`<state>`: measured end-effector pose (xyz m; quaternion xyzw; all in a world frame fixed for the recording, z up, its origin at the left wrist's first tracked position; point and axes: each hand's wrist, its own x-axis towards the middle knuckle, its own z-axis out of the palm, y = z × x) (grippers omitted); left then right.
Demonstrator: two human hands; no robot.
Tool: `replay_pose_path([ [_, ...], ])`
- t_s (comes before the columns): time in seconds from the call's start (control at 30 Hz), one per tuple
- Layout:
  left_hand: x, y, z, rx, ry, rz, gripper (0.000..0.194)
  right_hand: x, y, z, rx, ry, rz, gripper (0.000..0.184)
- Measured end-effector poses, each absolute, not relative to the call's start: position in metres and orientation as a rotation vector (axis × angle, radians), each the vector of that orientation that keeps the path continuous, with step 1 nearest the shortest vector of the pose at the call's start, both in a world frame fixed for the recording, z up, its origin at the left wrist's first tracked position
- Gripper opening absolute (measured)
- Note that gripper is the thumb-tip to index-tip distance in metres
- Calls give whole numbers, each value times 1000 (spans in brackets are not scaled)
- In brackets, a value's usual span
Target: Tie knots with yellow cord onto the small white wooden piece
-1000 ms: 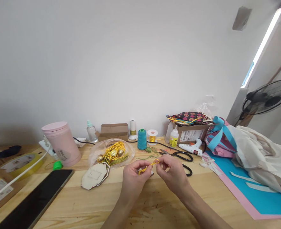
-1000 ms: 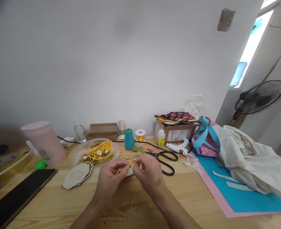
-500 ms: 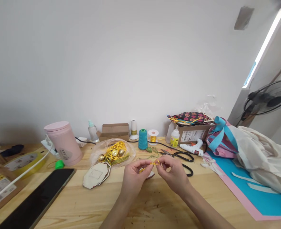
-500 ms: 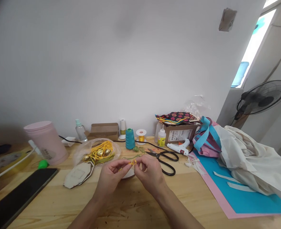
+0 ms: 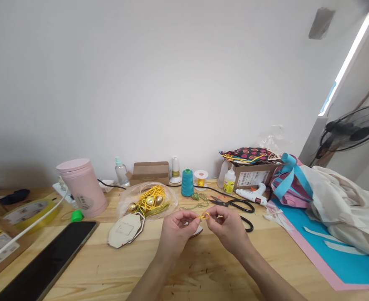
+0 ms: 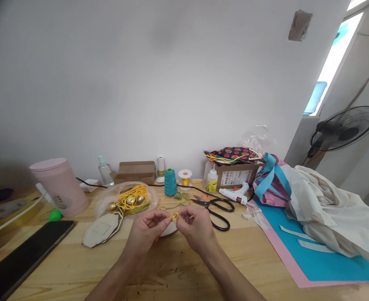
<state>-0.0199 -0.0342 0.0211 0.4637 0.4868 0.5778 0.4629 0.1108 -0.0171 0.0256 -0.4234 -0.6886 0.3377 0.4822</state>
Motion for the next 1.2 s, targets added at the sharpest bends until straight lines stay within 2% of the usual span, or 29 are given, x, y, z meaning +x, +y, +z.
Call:
replay_pose_path([
  [0.13,-23,-36,25,1105,1086,1383,13,113,-15,26,-990,-1653,905,14],
  [0.33,-23,-38,29,1043,945,1267,29,115,-17,32,-961,-1759,713,15],
  [0.47,-22,-36,25,1060,1019,1273,23,117,-17,32,-934,-1782,668,14],
  [0.63,-24,-35,23,970,1011,1335,20,120,-12,29,-987,-1525,894,16],
  [0.73,-24,-36,24,977,990,1337,17,118,-12,30,-923,-1557,1041,21],
  [0.93,-19,-34,23,1174,1057,1284,13,114,-14,27,-819,-1626,1021,18],
  [1.2,-16,-39,20,1510,1284,1323,26,114,-12,22,-847,-1519,1194,24],
])
